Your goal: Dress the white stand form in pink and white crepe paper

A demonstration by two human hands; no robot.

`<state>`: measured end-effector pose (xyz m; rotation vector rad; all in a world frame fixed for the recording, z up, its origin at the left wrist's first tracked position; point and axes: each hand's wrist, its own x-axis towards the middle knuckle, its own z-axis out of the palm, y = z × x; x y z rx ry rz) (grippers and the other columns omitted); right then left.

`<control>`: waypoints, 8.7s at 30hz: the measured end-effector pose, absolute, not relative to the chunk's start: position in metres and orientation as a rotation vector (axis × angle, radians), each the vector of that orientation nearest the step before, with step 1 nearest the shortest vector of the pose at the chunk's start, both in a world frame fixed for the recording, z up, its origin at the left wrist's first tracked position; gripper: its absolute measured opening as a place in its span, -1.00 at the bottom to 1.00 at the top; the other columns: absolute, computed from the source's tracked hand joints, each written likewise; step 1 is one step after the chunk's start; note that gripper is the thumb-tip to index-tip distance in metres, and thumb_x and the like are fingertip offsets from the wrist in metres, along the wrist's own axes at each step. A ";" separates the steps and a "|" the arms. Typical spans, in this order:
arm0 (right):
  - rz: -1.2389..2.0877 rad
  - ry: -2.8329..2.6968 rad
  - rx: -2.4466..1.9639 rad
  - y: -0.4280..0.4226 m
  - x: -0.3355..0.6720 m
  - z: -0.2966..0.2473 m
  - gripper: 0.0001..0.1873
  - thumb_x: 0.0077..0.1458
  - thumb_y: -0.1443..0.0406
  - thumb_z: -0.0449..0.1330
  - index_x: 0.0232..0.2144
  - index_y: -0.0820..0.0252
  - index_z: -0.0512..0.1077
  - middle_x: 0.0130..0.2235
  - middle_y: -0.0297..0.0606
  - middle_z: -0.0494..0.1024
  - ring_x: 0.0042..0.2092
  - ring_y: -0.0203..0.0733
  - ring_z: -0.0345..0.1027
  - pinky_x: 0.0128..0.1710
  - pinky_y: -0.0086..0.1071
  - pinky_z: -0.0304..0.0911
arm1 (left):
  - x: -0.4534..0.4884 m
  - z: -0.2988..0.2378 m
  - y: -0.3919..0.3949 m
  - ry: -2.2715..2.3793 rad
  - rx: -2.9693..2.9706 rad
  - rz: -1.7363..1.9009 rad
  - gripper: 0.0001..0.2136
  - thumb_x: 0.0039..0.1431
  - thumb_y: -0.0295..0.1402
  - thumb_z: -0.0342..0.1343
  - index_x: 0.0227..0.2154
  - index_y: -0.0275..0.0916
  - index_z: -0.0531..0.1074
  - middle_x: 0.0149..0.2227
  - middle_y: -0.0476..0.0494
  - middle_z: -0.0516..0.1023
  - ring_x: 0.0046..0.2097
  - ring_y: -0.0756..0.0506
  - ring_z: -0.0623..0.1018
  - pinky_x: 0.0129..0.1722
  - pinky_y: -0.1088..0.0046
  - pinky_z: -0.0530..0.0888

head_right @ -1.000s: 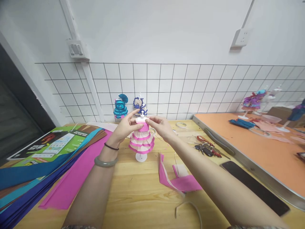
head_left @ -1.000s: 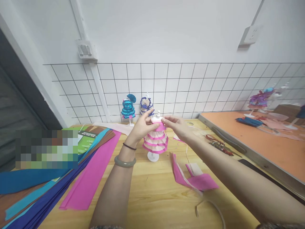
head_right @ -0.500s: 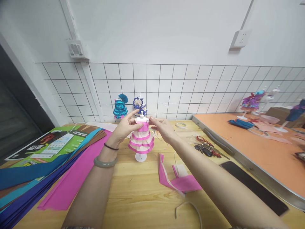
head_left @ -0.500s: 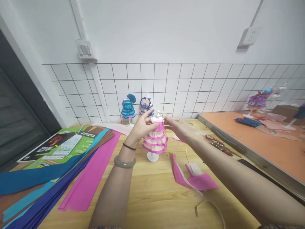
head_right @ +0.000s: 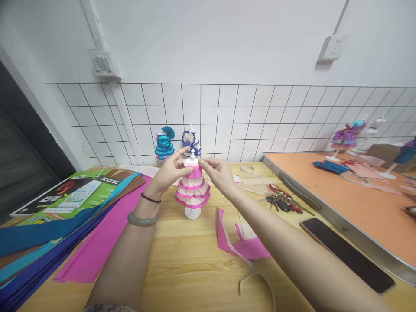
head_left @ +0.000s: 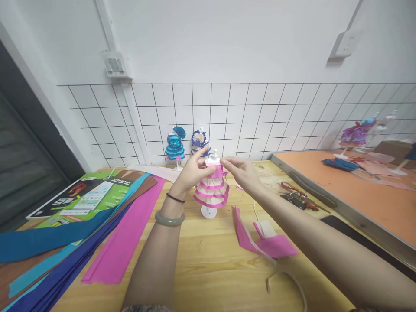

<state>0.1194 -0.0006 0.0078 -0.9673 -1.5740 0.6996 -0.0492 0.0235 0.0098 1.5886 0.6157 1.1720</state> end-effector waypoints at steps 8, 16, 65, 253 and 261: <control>0.754 -1.581 -0.961 -0.007 0.118 0.011 -0.68 0.02 0.05 0.16 -0.30 0.09 0.56 -0.15 -0.25 0.57 -0.04 -0.01 0.36 -0.05 -0.21 0.21 | -0.050 0.009 0.024 0.629 1.600 1.172 -0.22 -0.09 -0.42 0.24 0.21 -0.22 0.02 -0.22 -0.23 0.54 -0.22 -0.12 0.54 -0.27 0.40 0.47; 0.887 -1.515 -0.991 -0.006 0.121 0.014 -0.64 -0.04 0.05 0.21 -0.24 0.10 0.54 -0.18 -0.24 0.58 -0.05 -0.03 0.36 -0.02 -0.20 0.19 | -0.062 0.009 0.023 0.416 1.535 0.984 -0.19 -0.07 -0.45 0.24 0.23 -0.17 -0.04 -0.05 -0.28 0.48 -0.05 -0.15 0.49 -0.06 0.29 0.39; 0.936 -0.947 -1.081 -0.002 0.144 0.013 -0.70 -0.22 0.06 0.32 -0.54 0.15 0.46 -0.36 -0.26 0.54 -0.20 -0.15 0.35 -0.33 -0.37 0.12 | 0.004 -0.002 -0.005 1.329 2.256 1.502 -0.88 0.11 -0.34 0.00 -0.28 -0.19 0.36 -0.25 -0.11 0.56 -0.20 -0.09 0.54 -0.22 0.43 0.41; 0.163 -2.295 -1.483 -0.149 0.209 -0.099 -0.77 0.14 0.23 0.09 -0.18 0.10 0.47 -0.16 -0.10 0.49 -0.07 -0.02 0.26 -0.12 -0.11 0.18 | 0.045 -0.074 -0.032 0.697 2.733 0.051 -0.90 -0.15 -0.51 0.19 -0.65 -0.22 0.44 -0.37 -0.22 0.49 -0.03 -0.29 0.35 -0.04 0.17 0.18; 0.318 -2.169 -1.488 -0.132 0.221 -0.084 -0.78 0.17 0.24 0.04 -0.32 0.15 0.47 -0.31 -0.17 0.55 -0.21 -0.10 0.36 -0.15 -0.22 0.20 | 0.019 -0.048 -0.035 0.621 2.529 0.435 -0.82 -0.16 -0.55 0.13 -0.72 -0.18 0.35 -0.63 0.02 0.39 -0.41 -0.08 0.45 -0.13 0.33 0.29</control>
